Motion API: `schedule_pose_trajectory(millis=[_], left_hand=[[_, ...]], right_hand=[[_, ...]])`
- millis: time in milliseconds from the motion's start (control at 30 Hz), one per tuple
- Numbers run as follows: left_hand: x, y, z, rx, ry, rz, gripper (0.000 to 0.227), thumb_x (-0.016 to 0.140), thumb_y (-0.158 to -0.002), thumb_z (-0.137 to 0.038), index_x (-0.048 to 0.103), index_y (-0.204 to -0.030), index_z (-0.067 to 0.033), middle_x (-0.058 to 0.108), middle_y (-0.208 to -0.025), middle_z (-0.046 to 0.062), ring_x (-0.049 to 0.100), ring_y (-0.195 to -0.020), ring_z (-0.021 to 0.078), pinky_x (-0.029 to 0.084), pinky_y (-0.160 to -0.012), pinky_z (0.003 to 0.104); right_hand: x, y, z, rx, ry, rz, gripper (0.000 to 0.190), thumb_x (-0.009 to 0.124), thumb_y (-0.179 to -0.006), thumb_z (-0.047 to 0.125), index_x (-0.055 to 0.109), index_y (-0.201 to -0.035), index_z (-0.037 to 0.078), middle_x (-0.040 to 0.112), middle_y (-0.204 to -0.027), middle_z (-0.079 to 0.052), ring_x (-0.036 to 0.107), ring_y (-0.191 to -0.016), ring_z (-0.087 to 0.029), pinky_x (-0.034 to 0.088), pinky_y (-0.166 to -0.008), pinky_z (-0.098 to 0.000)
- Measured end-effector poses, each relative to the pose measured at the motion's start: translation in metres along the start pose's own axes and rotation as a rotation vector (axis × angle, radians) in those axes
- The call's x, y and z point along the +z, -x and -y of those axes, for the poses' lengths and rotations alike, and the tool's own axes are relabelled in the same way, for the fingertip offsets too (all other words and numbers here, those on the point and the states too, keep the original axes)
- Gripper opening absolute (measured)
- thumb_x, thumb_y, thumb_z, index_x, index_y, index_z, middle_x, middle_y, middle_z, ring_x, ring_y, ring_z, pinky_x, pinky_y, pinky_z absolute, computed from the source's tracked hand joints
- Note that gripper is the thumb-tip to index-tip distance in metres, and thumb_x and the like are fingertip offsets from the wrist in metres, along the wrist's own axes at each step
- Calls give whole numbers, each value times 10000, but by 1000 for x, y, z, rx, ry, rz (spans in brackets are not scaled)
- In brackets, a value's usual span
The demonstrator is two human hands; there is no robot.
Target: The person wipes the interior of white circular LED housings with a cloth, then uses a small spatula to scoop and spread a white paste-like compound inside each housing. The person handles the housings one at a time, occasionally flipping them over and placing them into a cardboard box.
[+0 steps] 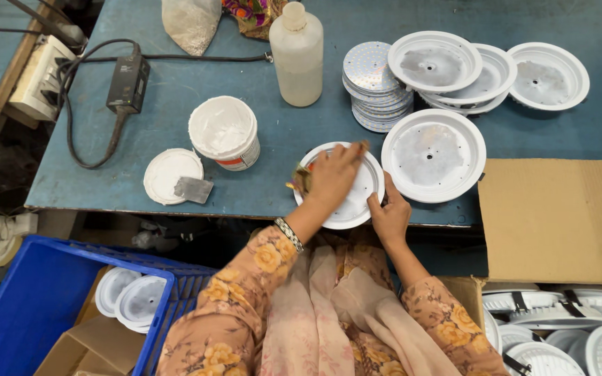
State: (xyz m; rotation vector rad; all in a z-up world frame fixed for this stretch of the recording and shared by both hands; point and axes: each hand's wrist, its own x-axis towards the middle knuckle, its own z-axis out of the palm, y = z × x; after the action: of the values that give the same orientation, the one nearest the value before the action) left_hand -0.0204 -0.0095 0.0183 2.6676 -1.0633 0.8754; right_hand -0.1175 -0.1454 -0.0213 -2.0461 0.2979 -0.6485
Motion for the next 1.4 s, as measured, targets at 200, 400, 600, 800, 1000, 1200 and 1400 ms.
schedule_pose_trajectory(millis=[200,400,600,800,1000,1200,1400], left_hand=[[-26,34,70,-249,17,127,421,607,-872,-99,677,-1275,-194,608,-1155,-11,565,-1018,229,447,-775,422],[-78,118,66,-345,318,51,515,575,-817,46,739,-1254,-169,617,-1208,81,577,-1037,322,482,-878,423],[-84,95,71,-341,555,-81,488,612,-880,64,711,-1299,-166,620,-1181,97,593,-1067,336,510,-915,414],[-58,57,83,-308,494,-9,397,670,-906,-32,730,-1245,-231,629,-1090,57,632,-993,281,540,-811,398],[-65,112,68,-329,426,-4,520,579,-906,58,711,-1323,-224,622,-1058,76,627,-978,293,531,-837,415],[-99,157,-2,-234,546,23,595,632,-785,5,638,-1348,-185,642,-1075,62,605,-942,275,455,-781,403],[-97,143,-35,-207,524,37,553,618,-934,9,629,-1421,-254,625,-1100,49,604,-933,251,442,-742,403]], right_hand=[[2,3,-4,-90,-72,-20,545,672,-904,126,590,-1436,37,760,-1045,-174,693,-778,-162,554,-729,-320],[-1,0,-4,-100,-25,26,524,653,-944,126,584,-1461,80,751,-1036,-171,647,-682,-149,531,-673,-320],[-2,1,-1,10,-38,81,509,639,-985,183,570,-1485,123,695,-812,-106,554,-605,-132,477,-598,-302],[-6,2,-1,6,-5,123,498,610,-1010,212,556,-1499,130,704,-832,-96,566,-629,-118,485,-625,-292],[-4,1,-3,-11,15,92,483,612,-1029,208,559,-1500,117,740,-935,-132,623,-702,-122,517,-691,-295],[-5,2,-4,19,11,102,501,600,-1019,193,542,-1511,118,745,-976,-140,590,-671,-147,493,-652,-303],[-5,-3,-8,72,62,133,508,616,-1028,208,545,-1528,149,737,-975,-154,571,-710,-155,498,-697,-295]])
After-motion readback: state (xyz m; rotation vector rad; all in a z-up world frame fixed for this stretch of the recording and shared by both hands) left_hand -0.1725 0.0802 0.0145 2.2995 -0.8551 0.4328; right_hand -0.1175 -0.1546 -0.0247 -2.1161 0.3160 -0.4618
